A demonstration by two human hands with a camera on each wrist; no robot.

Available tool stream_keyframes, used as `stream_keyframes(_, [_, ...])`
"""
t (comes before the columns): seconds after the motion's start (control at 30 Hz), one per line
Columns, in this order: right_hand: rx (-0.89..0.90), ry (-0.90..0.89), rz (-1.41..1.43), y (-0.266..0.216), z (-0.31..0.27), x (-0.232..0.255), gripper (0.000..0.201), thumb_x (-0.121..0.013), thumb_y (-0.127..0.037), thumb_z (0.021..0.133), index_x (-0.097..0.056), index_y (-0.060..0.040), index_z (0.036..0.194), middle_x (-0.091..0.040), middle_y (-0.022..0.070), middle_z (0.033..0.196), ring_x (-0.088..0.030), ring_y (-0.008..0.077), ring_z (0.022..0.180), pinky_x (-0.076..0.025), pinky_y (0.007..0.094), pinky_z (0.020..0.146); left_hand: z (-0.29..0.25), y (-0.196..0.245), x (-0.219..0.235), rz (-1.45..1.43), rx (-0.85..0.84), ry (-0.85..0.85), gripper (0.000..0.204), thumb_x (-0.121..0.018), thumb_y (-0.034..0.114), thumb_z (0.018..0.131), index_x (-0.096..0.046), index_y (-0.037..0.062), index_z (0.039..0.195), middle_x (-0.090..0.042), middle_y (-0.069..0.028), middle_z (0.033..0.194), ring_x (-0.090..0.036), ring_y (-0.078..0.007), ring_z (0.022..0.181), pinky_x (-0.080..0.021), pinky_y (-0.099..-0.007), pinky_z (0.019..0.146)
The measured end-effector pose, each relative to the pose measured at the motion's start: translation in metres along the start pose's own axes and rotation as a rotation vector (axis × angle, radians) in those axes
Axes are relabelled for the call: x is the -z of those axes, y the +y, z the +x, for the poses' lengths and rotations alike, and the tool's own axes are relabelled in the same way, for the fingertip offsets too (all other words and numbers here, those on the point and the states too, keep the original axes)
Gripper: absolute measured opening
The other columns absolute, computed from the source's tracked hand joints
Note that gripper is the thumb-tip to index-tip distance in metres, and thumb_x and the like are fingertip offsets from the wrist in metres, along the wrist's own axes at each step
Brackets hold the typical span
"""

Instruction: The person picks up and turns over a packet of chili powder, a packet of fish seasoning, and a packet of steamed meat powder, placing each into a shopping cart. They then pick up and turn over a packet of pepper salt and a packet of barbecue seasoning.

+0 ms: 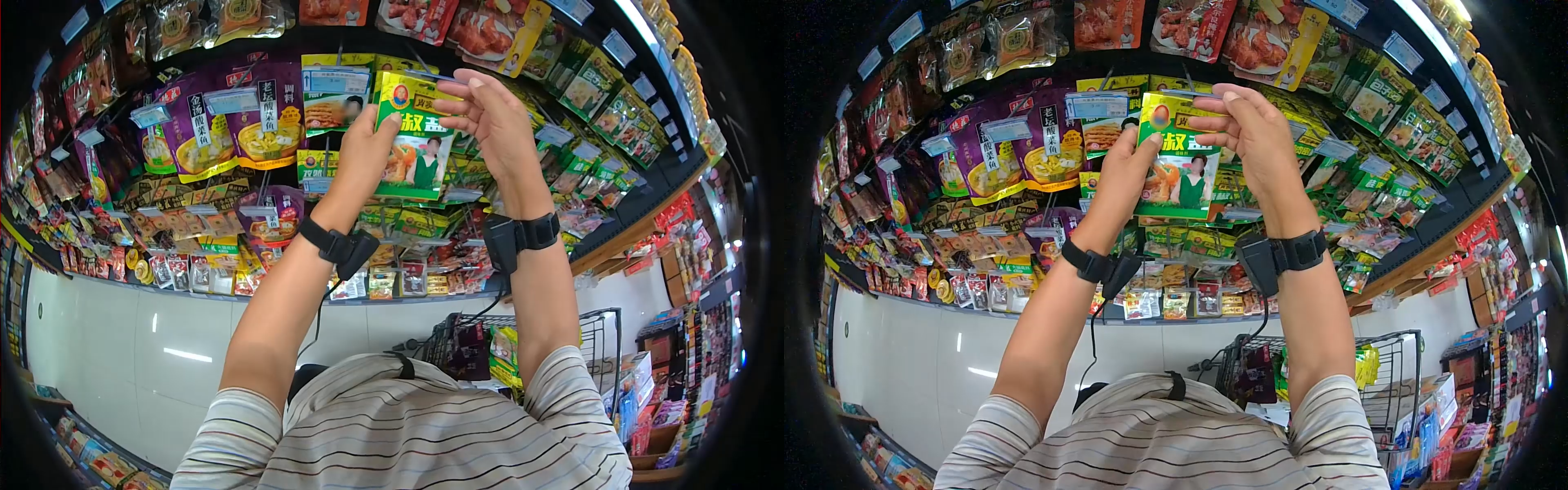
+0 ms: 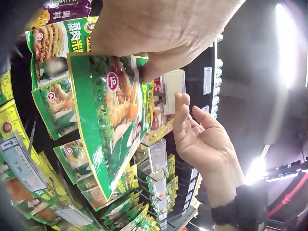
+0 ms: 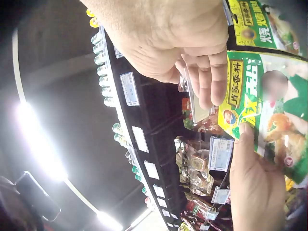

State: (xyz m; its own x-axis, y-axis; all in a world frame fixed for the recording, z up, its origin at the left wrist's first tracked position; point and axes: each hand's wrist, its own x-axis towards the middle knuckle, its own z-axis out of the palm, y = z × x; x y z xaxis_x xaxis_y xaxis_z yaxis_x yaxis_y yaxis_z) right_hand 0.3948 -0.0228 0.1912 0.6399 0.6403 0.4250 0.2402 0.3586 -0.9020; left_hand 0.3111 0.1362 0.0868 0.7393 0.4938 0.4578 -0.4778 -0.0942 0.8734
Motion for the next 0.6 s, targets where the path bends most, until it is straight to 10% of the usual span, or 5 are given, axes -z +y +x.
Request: stream_keyframes(0.6, [-0.022,-0.027,0.006,0.006,-0.005,0.004,0.041,-0.053,-0.026,0.102,-0.053,0.0043,0.129,-0.066,0.0207,0.116,-0.07,0.0256,0.096,-0.059,0.0356,0.079,0.034,-0.041,-0.006,0.108,-0.06,0.155,0.031,-0.058,0.027,0.096,-0.062,-0.0031,0.103,-0.068,-0.0197,0.087,-0.065,-0.0297,0.078,-0.048,-0.0411,0.073])
